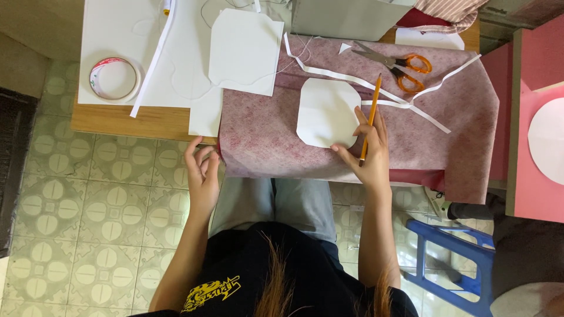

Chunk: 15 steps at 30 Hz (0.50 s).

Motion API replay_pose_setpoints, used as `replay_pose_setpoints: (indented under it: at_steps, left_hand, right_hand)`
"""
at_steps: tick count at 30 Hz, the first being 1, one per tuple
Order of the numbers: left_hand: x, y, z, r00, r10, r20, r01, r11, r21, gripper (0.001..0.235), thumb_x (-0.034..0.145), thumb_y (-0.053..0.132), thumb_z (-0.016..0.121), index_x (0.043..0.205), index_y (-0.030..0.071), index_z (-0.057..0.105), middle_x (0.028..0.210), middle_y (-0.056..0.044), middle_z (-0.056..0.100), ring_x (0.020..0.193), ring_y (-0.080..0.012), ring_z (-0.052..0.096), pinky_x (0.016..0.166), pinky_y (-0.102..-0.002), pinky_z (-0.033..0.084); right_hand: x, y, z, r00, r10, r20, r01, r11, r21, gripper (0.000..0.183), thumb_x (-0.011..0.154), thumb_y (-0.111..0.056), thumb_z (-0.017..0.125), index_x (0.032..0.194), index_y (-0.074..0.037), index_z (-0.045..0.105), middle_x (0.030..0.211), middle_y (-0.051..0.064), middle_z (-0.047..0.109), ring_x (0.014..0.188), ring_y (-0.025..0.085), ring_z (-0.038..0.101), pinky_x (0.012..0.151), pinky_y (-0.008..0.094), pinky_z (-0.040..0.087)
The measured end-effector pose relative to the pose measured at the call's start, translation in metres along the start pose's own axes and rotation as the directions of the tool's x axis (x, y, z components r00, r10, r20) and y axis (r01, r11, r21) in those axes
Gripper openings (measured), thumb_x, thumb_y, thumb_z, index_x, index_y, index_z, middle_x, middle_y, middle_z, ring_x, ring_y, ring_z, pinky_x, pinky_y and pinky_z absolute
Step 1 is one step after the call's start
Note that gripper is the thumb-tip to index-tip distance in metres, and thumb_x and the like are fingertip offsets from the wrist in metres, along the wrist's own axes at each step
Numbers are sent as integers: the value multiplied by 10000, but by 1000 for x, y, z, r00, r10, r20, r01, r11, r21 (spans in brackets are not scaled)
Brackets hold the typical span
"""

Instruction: Tracing a white template onto a piece of material using a pencil

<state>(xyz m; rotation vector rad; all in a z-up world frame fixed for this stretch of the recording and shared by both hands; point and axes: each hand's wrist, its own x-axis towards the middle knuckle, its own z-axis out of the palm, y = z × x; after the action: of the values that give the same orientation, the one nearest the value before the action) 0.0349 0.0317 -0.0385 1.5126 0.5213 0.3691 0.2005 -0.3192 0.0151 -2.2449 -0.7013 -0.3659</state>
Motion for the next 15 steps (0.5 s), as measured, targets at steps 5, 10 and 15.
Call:
replay_pose_setpoints:
  at_steps: [5, 10, 15]
  left_hand:
    - [-9, 0, -1, 997, 67, -33, -66, 998, 13, 512, 1148, 152, 564, 1611, 127, 348, 1488, -219, 476, 1336, -386, 585, 1137, -543, 478]
    - [-11, -5, 5, 995, 76, -68, -76, 997, 13, 508, 1139, 139, 605, 1588, 76, 376, 1526, -215, 442, 1380, -380, 540, 1152, -502, 474]
    - [-12, -9, 11, 995, 70, -71, -70, 998, 1, 537, 1120, 117, 636, 1587, 57, 378, 1537, -226, 440, 1378, -389, 532, 1146, -494, 481]
  right_hand:
    - [-4, -7, -3, 993, 20, -117, -3, 990, 141, 435, 911, -247, 939, 1076, -87, 570, 1523, 154, 675, 1502, 480, 495, 1250, 629, 332]
    - [-20, 8, 1, 976, 97, -192, -77, 991, 108, 423, 858, -227, 998, 1065, -137, 640, 1450, 150, 690, 1453, 433, 577, 1209, 559, 432]
    - [-20, -8, -4, 974, 95, -204, -79, 994, 81, 387, 844, -144, 1009, 1035, -107, 674, 1398, 212, 674, 1403, 452, 624, 1165, 513, 479]
